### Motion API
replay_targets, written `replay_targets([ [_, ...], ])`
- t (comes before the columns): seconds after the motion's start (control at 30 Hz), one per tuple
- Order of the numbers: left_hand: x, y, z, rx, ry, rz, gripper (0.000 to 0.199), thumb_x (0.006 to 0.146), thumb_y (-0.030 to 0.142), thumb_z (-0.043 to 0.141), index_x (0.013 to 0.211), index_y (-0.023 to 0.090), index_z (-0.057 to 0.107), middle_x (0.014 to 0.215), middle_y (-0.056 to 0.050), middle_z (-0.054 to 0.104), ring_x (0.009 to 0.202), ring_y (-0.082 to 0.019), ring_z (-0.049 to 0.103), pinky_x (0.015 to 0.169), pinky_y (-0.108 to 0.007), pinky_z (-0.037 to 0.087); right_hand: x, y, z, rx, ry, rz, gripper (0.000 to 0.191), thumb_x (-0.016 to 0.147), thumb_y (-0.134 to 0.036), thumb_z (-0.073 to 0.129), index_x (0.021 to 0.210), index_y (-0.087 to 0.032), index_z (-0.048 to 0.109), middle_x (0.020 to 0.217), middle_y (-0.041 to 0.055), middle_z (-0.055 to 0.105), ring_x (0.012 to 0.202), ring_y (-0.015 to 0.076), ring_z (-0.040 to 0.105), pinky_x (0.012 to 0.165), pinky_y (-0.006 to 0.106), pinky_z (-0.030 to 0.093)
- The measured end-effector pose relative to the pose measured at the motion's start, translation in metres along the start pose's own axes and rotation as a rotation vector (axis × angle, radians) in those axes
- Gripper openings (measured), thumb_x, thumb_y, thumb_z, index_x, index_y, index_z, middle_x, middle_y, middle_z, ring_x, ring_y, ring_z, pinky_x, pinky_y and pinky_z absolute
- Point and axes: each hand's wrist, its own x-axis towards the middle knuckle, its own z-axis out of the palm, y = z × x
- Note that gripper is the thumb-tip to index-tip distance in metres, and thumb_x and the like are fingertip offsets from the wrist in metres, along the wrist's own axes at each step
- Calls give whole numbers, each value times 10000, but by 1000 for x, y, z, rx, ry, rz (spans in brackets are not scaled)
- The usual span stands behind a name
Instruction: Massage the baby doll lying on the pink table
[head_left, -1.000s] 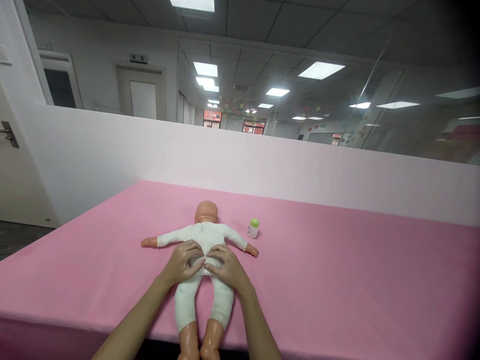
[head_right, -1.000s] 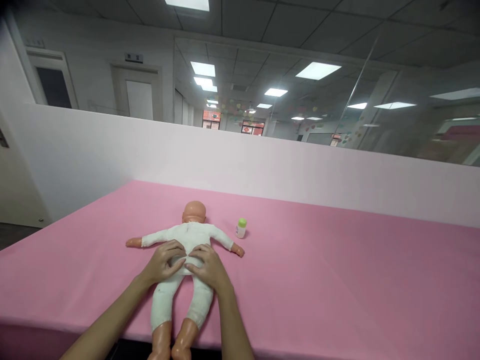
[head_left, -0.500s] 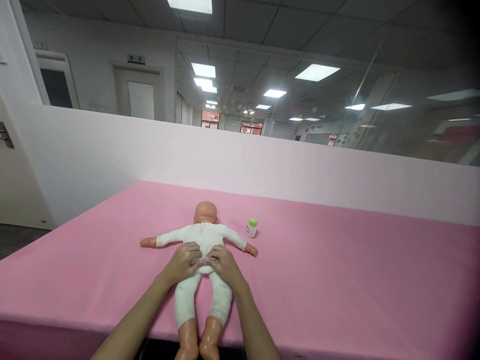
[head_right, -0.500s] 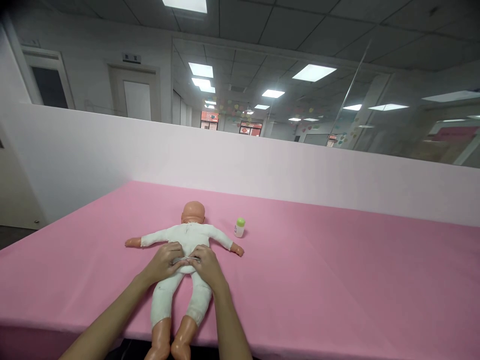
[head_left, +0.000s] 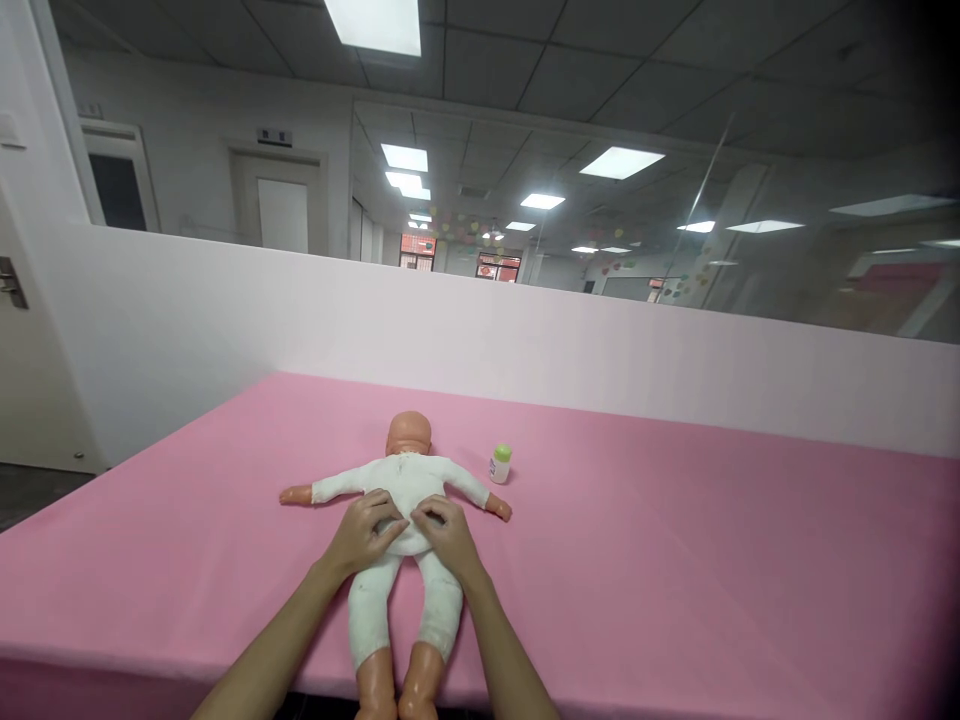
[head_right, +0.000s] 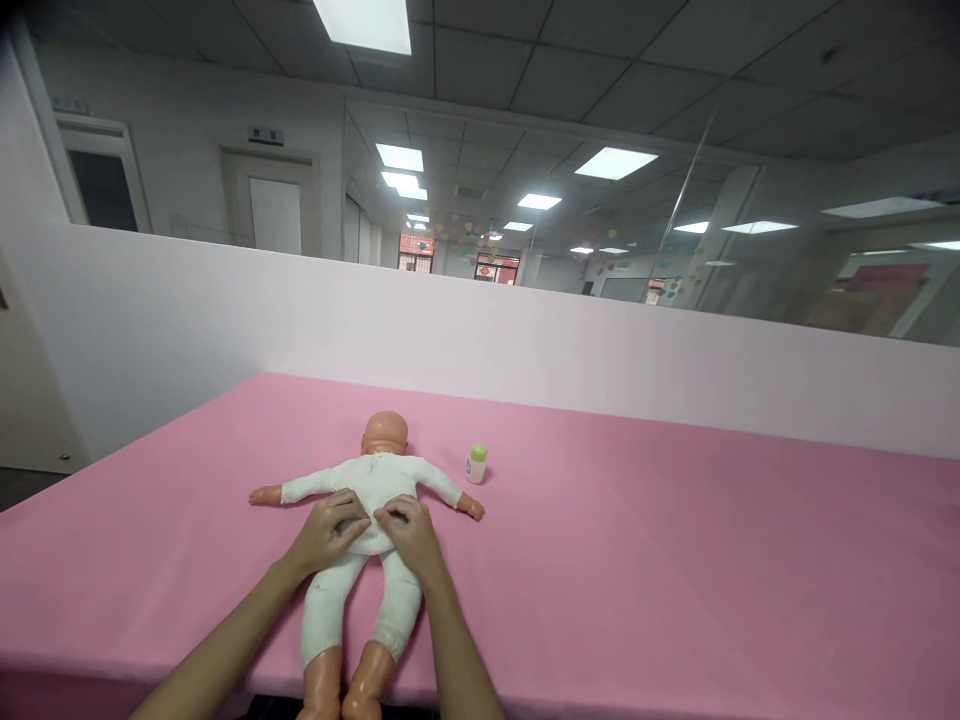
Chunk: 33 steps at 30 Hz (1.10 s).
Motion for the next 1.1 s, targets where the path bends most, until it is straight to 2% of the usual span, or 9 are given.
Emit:
replay_targets([
  [0.1,0,0,1,-37,74,-35,322,1029,363,534,789,209,680,816,-35,665,800,-184,616,766,-325,471,1,11,-2,-43,280,163,444,997,-512,510,670,-223,590,704,38,667,717,214,629,711,316,497],
  [0.17,0,0,1,-55,127,-56,324,1034,357,521,783,209,665,808,-34,663,793,-184,617,762,-323,478,0,18,-5,-84,376,245,496,1016,-578,432,681,-237,565,697,40,662,710,222,629,685,316,493],
  [0.43,-2,-2,2,19,335,-129,310,1047,315,470,810,214,643,850,-43,672,842,-197,631,812,-336,496,0,35,-4,-32,271,350,647,961,-770,357,764,-220,635,788,84,722,763,254,680,666,321,502],
  [0.57,-1,-2,3,31,498,-211,210,1018,345,523,987,220,690,972,-53,710,897,-217,651,813,-349,526,0,35,-1,36,252,372,658,946,-771,390,894,-192,700,900,111,754,861,276,694,732,337,512],
  [0.67,11,-1,-1,72,543,-290,241,993,376,549,1128,223,677,1104,-77,704,996,-252,655,857,-389,545,0,33,-2,63,219,386,604,958,-723,426,972,-194,717,1000,122,768,940,289,700,793,350,509],
  [0.73,28,-1,-5,125,510,-332,301,989,396,540,1211,231,657,1215,-94,685,1128,-287,635,960,-442,527,0,31,-3,62,206,399,578,965,-699,434,985,-198,722,1034,123,770,974,297,701,824,359,505],
  [0.87,72,-11,-7,173,353,-427,540,990,482,519,1460,217,519,1467,-132,582,1369,-329,520,1134,-505,418,0,31,-3,68,203,401,576,970,-686,436,1026,-196,733,1085,127,768,1024,309,696,865,373,501],
  [1.0,101,-31,6,142,175,-638,762,961,570,527,1588,172,357,1609,-193,437,1438,-362,475,1131,-491,418,2,37,-3,60,201,406,599,953,-719,443,963,-197,735,1053,126,770,1018,319,696,882,391,501],
  [1.1,108,-43,17,153,31,-768,920,904,652,569,1637,192,256,1575,-226,476,1377,-422,537,1065,-521,450,11,43,-7,125,169,429,661,913,-776,470,846,-174,734,909,151,758,959,355,705,840,430,521],
])
